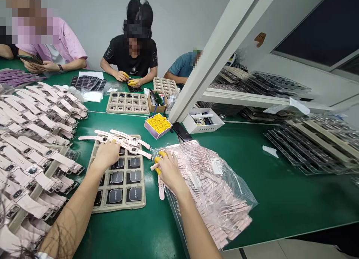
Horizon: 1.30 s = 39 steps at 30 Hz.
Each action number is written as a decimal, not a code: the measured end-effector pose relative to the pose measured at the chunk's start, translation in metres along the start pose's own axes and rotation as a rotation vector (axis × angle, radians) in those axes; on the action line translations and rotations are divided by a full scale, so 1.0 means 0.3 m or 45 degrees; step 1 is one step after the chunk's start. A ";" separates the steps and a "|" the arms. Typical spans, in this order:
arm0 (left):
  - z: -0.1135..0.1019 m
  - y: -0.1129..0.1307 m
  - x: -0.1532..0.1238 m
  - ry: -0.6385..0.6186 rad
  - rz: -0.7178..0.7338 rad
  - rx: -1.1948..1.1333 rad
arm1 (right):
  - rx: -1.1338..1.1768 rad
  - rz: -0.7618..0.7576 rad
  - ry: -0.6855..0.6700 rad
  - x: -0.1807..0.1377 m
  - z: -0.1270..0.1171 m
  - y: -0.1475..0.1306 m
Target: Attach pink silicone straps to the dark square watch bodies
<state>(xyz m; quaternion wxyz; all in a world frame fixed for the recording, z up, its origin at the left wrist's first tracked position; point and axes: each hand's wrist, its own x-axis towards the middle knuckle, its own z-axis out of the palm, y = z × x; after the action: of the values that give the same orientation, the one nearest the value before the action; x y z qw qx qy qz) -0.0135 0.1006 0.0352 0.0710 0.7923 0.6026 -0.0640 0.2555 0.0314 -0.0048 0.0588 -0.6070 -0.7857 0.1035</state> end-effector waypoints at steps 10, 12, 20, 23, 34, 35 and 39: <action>0.000 -0.058 0.026 -0.135 0.028 -0.080 | 1.288 0.175 0.652 0.000 -0.047 -0.075; 0.000 -0.064 0.029 -0.134 0.040 -0.082 | 1.601 0.169 0.653 0.018 -0.026 -0.125; -0.001 -0.064 0.039 -0.044 0.038 -0.082 | 2.141 0.264 0.430 0.028 0.108 -0.216; -0.033 -0.062 0.027 -0.030 0.058 -0.102 | 2.193 0.247 0.353 0.015 0.116 -0.225; -0.056 0.150 -0.029 0.145 0.845 -1.044 | 2.353 0.064 0.238 -0.026 0.110 -0.238; -0.045 0.162 -0.025 0.184 0.926 -0.986 | 2.344 0.048 0.257 -0.029 0.108 -0.233; -0.023 0.171 -0.008 0.303 1.103 -0.861 | 2.289 0.015 0.284 -0.037 0.104 -0.208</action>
<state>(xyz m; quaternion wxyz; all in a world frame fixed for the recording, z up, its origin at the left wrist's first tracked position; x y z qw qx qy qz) 0.0354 0.0860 0.0443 0.2722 0.9023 0.2132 0.2577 0.1927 0.0028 -0.0200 0.5860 -0.3426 -0.3953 0.6189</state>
